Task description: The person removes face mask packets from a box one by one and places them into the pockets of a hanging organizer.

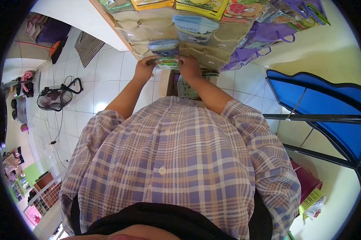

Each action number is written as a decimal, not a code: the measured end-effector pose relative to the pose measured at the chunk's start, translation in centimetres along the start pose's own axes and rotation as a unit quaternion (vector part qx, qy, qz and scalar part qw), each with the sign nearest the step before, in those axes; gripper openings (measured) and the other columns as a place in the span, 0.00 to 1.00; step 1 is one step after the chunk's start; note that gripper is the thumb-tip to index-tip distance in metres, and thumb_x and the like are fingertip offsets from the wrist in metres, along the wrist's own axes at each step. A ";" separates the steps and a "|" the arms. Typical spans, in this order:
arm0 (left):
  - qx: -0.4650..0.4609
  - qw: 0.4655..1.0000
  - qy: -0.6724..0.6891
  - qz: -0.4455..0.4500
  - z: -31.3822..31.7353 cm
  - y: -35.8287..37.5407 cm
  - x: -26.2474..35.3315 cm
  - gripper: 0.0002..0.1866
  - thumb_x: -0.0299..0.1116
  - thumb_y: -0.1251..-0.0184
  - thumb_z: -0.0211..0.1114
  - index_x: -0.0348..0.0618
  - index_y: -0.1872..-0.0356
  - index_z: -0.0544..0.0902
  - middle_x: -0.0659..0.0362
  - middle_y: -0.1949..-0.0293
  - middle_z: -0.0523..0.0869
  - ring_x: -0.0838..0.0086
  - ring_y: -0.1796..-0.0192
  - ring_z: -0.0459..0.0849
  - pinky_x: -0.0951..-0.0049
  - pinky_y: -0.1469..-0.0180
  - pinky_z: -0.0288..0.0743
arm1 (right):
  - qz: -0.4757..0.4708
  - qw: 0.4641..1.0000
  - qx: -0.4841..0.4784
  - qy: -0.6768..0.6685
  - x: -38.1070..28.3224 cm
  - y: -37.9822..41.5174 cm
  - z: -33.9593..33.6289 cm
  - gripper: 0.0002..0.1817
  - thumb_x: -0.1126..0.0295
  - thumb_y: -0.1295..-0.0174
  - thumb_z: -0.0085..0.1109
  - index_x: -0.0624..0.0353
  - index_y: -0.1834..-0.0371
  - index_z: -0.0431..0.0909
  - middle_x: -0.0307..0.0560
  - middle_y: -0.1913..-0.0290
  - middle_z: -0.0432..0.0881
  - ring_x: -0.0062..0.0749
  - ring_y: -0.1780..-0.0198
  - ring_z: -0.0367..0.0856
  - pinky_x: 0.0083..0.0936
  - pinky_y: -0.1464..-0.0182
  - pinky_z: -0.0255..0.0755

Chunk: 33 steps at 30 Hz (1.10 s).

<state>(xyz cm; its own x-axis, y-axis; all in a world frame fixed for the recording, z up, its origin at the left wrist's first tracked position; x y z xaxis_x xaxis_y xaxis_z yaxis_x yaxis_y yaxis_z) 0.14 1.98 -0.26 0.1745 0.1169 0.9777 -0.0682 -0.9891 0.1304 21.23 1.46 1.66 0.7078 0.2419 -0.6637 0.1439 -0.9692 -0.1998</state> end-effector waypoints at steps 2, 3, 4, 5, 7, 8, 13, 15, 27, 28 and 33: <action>0.030 0.989 -0.137 0.042 0.2 0.2 -1.3 0.13 0.36 0.40 0.69 0.50 0.54 0.87 0.49 0.60 0.88 0.62 0.57 0.87 0.63 0.54 0.78 | 0.000 1.000 0.019 -0.016 0.4 0.6 0.1 0.11 0.64 0.38 0.60 0.59 0.59 0.84 0.58 0.67 0.83 0.52 0.62 0.82 0.39 0.59 0.75; 0.025 0.989 -0.142 0.020 -0.9 1.6 -1.7 0.13 0.36 0.40 0.69 0.50 0.54 0.87 0.49 0.60 0.88 0.62 0.57 0.87 0.63 0.54 0.78 | 0.016 1.000 0.005 -0.025 0.0 1.6 1.9 0.11 0.64 0.38 0.60 0.59 0.59 0.84 0.58 0.67 0.83 0.52 0.62 0.82 0.39 0.59 0.75; 0.058 0.974 -0.218 0.021 -1.0 1.9 -1.1 0.12 0.36 0.40 0.69 0.50 0.55 0.87 0.49 0.62 0.87 0.59 0.59 0.86 0.62 0.56 0.78 | 0.047 0.998 -0.023 -0.019 0.5 1.7 2.6 0.11 0.64 0.38 0.59 0.58 0.59 0.85 0.57 0.65 0.84 0.52 0.61 0.81 0.40 0.57 0.74; 0.090 0.952 -0.291 0.019 -1.0 2.3 -0.5 0.12 0.37 0.41 0.68 0.50 0.56 0.87 0.49 0.64 0.87 0.55 0.60 0.86 0.60 0.57 0.78 | 0.080 0.995 -0.052 -0.011 1.1 1.9 3.2 0.11 0.65 0.38 0.57 0.57 0.59 0.85 0.57 0.64 0.84 0.53 0.60 0.81 0.42 0.55 0.74; 0.091 0.948 -0.304 0.005 -1.2 2.1 -0.7 0.11 0.37 0.40 0.68 0.50 0.57 0.87 0.49 0.66 0.87 0.53 0.61 0.85 0.59 0.58 0.77 | 0.064 0.997 -0.043 -0.014 1.2 2.0 3.7 0.10 0.65 0.38 0.58 0.57 0.60 0.85 0.56 0.64 0.84 0.53 0.60 0.81 0.42 0.56 0.74; 0.094 0.944 -0.315 -0.006 -1.1 1.9 -0.8 0.10 0.36 0.40 0.67 0.49 0.58 0.87 0.49 0.67 0.86 0.51 0.63 0.84 0.58 0.59 0.77 | 0.045 0.998 -0.032 -0.013 1.3 2.0 3.8 0.10 0.65 0.38 0.58 0.57 0.62 0.84 0.55 0.64 0.84 0.53 0.60 0.81 0.43 0.56 0.74; 0.078 0.945 -0.317 -0.009 -1.6 1.1 -0.6 0.09 0.33 0.38 0.63 0.49 0.59 0.88 0.47 0.68 0.86 0.51 0.64 0.84 0.56 0.59 0.77 | 0.090 0.993 -0.079 0.021 0.8 1.6 3.7 0.12 0.61 0.36 0.55 0.55 0.62 0.83 0.52 0.64 0.84 0.52 0.60 0.81 0.45 0.57 0.74; 0.079 0.930 -0.350 0.081 -1.5 1.3 -0.6 0.10 0.30 0.38 0.60 0.49 0.60 0.88 0.46 0.66 0.86 0.51 0.63 0.84 0.55 0.58 0.77 | 0.107 0.987 -0.104 0.058 0.8 1.6 3.9 0.13 0.59 0.36 0.54 0.54 0.61 0.83 0.52 0.64 0.84 0.52 0.59 0.81 0.45 0.57 0.74; 0.043 0.953 -0.279 0.109 0.0 2.5 0.6 0.10 0.30 0.39 0.61 0.50 0.59 0.87 0.48 0.63 0.86 0.52 0.63 0.85 0.56 0.58 0.79 | 0.157 0.959 -0.176 0.158 0.2 2.2 2.5 0.22 0.46 0.38 0.56 0.54 0.59 0.84 0.50 0.66 0.86 0.50 0.61 0.84 0.41 0.59 0.76; 0.039 0.953 -0.279 0.108 0.0 2.5 0.3 0.10 0.30 0.39 0.61 0.50 0.59 0.87 0.48 0.63 0.86 0.52 0.63 0.85 0.56 0.58 0.79 | 0.124 0.972 -0.137 0.143 0.2 2.3 2.2 0.19 0.49 0.37 0.55 0.51 0.58 0.85 0.50 0.65 0.85 0.49 0.62 0.84 0.42 0.60 0.76; 0.026 0.897 -0.427 0.115 -0.3 2.1 -1.8 0.08 0.36 0.35 0.62 0.51 0.60 0.87 0.50 0.67 0.86 0.54 0.65 0.85 0.58 0.62 0.79 | 0.014 0.996 -0.055 0.068 -0.3 3.0 2.2 0.15 0.53 0.36 0.52 0.47 0.59 0.85 0.47 0.65 0.86 0.47 0.64 0.84 0.42 0.61 0.77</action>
<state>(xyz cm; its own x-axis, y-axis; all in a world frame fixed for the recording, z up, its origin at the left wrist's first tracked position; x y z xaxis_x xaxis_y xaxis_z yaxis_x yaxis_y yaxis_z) -0.67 -0.31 -1.71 0.8515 -0.1796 0.4927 -0.1566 -0.9837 -0.0880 19.88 -1.43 -0.33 0.7983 0.2141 -0.5630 0.1931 -0.9763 -0.0975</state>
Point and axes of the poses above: each hand's wrist, its own y-axis away from the middle knuckle, its own z-axis out of the palm, x = y × z, the point moved 2 cm from there along -y, towards the middle knuckle
